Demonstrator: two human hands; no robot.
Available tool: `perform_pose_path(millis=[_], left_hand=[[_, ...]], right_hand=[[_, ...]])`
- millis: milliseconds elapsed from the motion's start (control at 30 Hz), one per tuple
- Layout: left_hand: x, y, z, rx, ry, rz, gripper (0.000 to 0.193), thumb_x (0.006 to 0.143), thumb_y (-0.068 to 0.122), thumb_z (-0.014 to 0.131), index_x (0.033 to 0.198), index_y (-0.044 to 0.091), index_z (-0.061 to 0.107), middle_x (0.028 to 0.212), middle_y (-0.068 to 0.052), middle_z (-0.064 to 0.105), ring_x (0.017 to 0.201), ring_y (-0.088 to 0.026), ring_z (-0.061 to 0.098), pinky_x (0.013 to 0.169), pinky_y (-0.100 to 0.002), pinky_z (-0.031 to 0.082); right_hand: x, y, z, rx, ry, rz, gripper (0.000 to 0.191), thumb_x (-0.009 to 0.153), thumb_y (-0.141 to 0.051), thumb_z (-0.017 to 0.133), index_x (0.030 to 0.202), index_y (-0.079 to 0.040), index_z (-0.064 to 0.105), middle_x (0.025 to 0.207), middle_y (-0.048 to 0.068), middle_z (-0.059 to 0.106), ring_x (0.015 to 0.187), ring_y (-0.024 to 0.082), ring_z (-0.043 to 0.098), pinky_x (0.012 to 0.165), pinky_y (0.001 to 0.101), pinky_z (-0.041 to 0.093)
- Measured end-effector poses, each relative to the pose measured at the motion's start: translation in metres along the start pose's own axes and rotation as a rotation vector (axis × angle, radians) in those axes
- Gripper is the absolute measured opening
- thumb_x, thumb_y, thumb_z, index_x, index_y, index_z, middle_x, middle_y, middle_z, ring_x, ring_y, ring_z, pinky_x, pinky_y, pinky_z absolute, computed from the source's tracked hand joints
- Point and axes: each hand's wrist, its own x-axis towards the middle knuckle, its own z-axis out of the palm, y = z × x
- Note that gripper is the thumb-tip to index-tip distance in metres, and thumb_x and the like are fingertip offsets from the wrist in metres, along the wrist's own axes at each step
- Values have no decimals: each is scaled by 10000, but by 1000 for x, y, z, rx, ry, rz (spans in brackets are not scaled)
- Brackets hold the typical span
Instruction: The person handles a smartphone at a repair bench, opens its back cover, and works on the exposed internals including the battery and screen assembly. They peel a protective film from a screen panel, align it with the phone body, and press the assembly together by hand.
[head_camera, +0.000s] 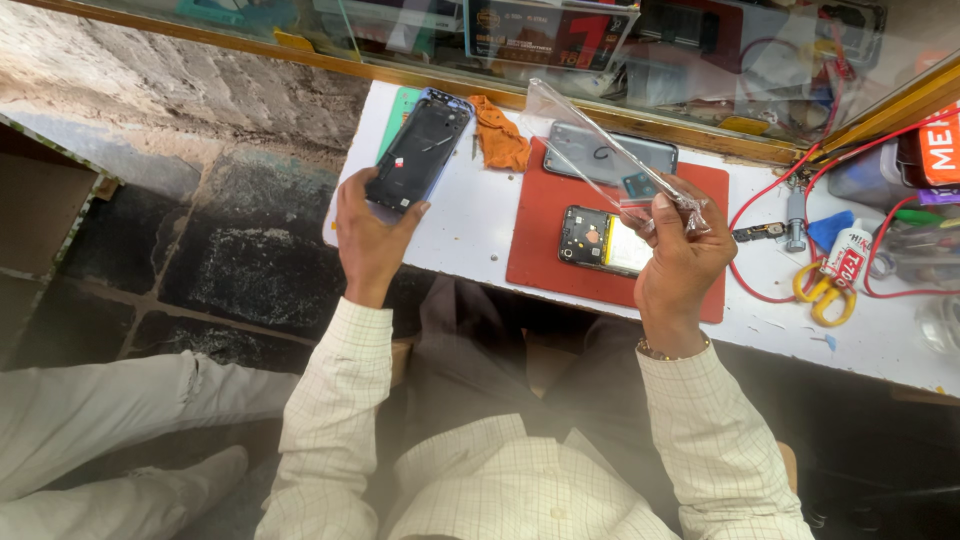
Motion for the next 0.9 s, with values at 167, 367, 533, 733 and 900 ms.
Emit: perform_pose_path(millis=[167, 367, 533, 733, 900], left_hand=[[2, 1, -16, -98, 38, -24, 725, 752, 217, 966, 1291, -41, 556, 1258, -202, 647, 1182, -313, 642, 1039, -404, 497], [7, 11, -40, -221, 129, 77, 688, 807, 141, 957, 1310, -44, 524, 1265, -202, 640, 1199, -280, 631, 1090, -381, 488], [13, 12, -48, -252, 171, 99, 682, 837, 141, 966, 1317, -30, 513, 1272, -181, 646, 1230, -271, 630, 1130, -384, 479], [12, 2, -37, -243, 203, 88, 693, 828, 139, 962, 1335, -32, 521, 1309, -190, 616, 1280, -280, 592, 1156, -392, 452], [9, -6, -31, -230, 222, 45, 697, 818, 144, 962, 1323, -38, 517, 1305, -190, 601, 1276, -291, 592, 1163, -400, 440]], right_hand=[[0, 0, -2, -2, 13, 5, 186, 1023, 56, 631, 1203, 58, 680, 1058, 118, 722, 860, 210, 745, 771, 355, 676], [3, -1, -9, 23, 29, 1, 176, 1022, 59, 636, 1192, 53, 682, 1024, 108, 720, 839, 207, 742, 763, 347, 667], [3, 0, -15, 21, 32, -5, 162, 1041, 61, 638, 1194, 47, 687, 1010, 95, 706, 844, 186, 723, 778, 352, 668], [2, 1, -20, 9, 46, -8, 160, 1036, 64, 633, 1187, 46, 683, 1020, 102, 713, 862, 201, 737, 785, 363, 672], [3, 3, -24, -1, 58, -3, 169, 1031, 59, 635, 1192, 47, 683, 1026, 114, 719, 872, 229, 755, 767, 365, 663]])
